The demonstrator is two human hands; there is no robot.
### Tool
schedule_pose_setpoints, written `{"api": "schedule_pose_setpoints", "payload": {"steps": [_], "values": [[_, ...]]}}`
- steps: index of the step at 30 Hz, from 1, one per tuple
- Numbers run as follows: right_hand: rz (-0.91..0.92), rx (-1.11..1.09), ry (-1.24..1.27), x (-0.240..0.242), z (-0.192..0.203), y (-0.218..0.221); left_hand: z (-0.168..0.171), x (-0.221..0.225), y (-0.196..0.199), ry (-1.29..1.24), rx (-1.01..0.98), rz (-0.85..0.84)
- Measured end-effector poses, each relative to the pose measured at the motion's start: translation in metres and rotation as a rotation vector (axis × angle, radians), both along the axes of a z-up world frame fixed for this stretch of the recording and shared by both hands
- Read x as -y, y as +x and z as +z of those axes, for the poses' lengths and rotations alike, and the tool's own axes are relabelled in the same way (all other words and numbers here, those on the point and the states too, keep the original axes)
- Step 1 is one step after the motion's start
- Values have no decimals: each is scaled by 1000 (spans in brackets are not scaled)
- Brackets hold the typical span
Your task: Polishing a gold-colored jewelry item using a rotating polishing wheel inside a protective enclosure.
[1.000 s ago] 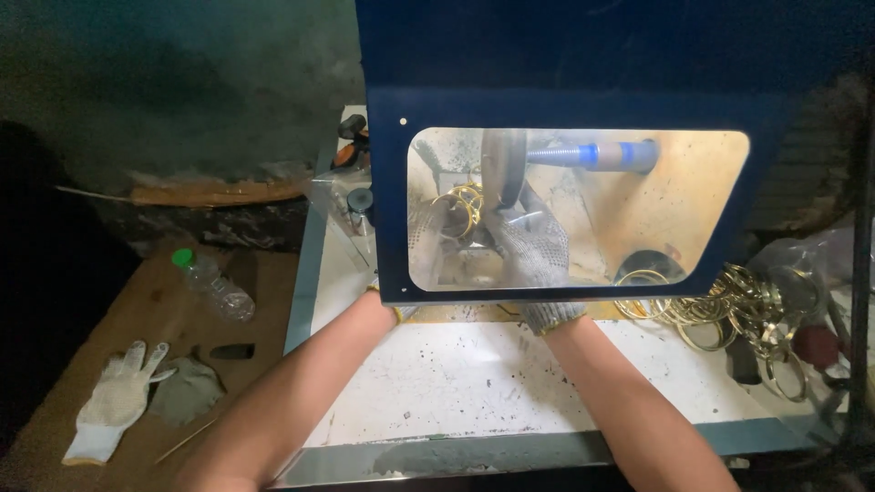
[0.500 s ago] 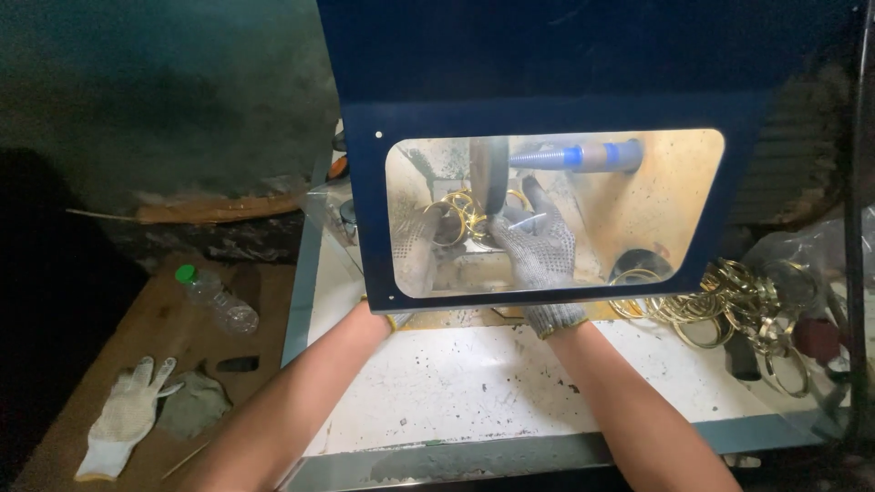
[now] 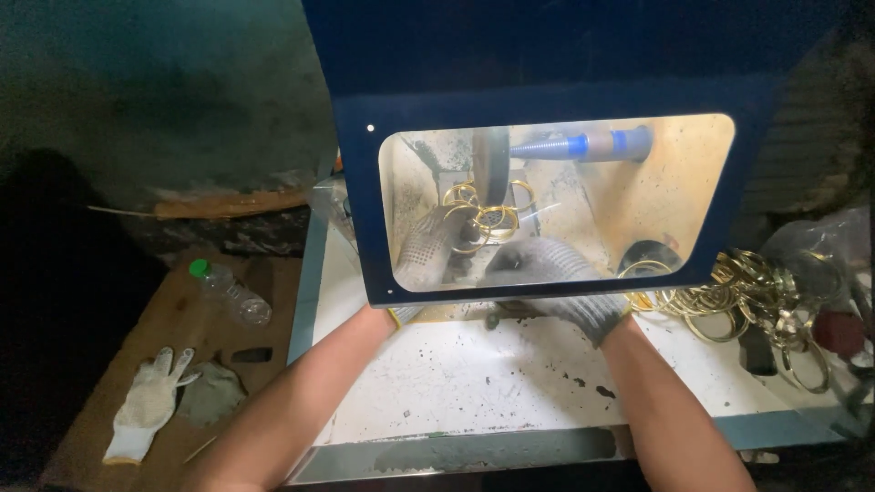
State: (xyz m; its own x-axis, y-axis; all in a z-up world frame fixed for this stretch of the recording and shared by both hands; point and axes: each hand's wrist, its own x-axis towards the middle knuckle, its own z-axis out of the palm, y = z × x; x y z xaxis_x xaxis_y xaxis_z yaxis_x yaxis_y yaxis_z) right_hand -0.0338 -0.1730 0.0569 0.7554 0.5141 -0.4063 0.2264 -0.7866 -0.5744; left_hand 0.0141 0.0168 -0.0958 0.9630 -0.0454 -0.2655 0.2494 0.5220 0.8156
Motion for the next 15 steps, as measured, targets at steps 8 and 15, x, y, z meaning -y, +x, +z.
{"api": "schedule_pose_setpoints", "payload": {"steps": [8,15], "values": [[-558,8,509,-3,-60,40,3,17,8,819,163,-29],[-648,8,715,-8,-67,47,69,31,-18,475,65,114]]}}
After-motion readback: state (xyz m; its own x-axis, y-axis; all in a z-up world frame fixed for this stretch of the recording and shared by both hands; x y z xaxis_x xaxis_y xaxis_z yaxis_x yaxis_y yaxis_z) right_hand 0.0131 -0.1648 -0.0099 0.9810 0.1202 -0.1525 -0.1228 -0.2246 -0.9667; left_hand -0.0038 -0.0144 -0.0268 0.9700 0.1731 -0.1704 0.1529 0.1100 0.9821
